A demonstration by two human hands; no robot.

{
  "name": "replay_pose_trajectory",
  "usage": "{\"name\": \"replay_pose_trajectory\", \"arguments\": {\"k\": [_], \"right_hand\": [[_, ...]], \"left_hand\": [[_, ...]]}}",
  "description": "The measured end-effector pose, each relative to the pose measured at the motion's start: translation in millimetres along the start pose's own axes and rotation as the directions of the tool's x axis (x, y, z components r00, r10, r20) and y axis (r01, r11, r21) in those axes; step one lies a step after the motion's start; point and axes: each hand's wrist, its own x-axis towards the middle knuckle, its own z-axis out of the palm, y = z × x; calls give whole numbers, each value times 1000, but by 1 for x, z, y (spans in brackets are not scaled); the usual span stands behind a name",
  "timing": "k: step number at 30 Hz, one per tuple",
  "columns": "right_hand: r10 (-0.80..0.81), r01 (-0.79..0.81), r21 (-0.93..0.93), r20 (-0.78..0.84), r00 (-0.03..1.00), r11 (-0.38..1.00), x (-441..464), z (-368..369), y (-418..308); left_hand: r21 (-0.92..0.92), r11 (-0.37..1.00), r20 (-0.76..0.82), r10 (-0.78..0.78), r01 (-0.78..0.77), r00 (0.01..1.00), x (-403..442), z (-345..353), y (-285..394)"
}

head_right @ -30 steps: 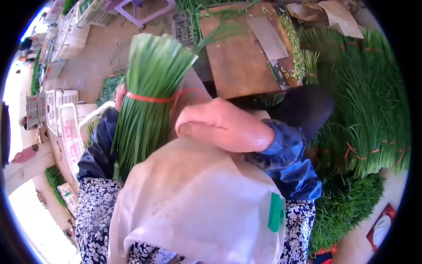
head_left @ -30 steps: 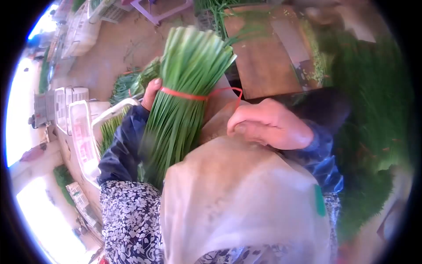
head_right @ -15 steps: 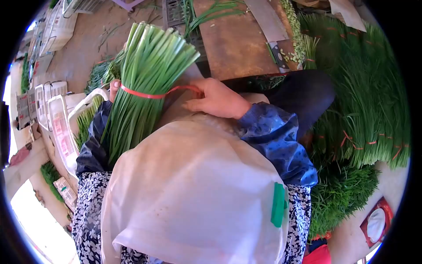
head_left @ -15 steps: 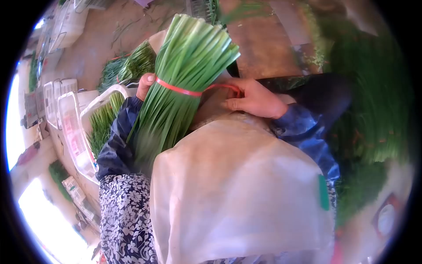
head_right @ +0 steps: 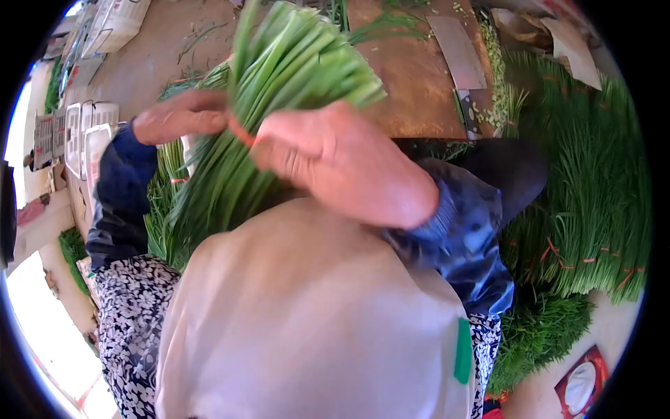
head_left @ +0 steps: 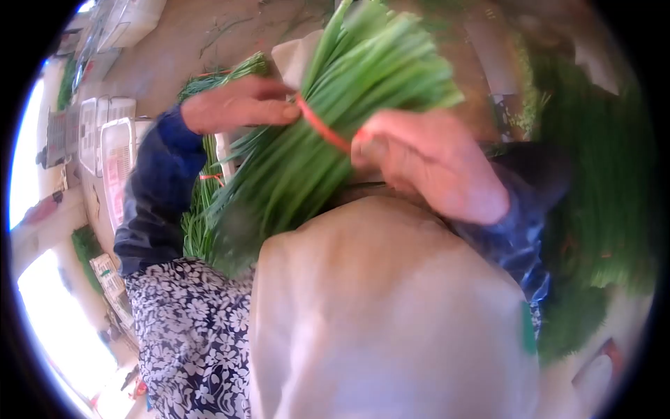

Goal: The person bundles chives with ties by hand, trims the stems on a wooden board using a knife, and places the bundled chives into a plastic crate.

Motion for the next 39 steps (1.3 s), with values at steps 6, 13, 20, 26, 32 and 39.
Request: {"name": "replay_pose_trajectory", "arguments": {"k": [6,13,20,26,32,39], "right_hand": [[-92,110,39,-317,944,993,29,-2,51],[-171,147,-100,-293,941,984,11,-11,41],[-235,237,-43,-393,889,970,17,4,46],[-90,136,283,-169,981,949,17,17,50],[-56,83,164,-160,985,983,13,26,48],[7,31,151,-244,970,988,9,32,51]], "left_hand": [[749,599,-380,739,-284,556,30,70,19],[611,737,-406,605,-288,685,14,60,3],[591,728,-655,685,-348,319,43,106,9],[583,692,-656,710,-426,256,45,111,-3],[519,658,-652,718,-546,246,48,114,-17],[643,607,-612,774,-467,163,55,112,-11]]}}
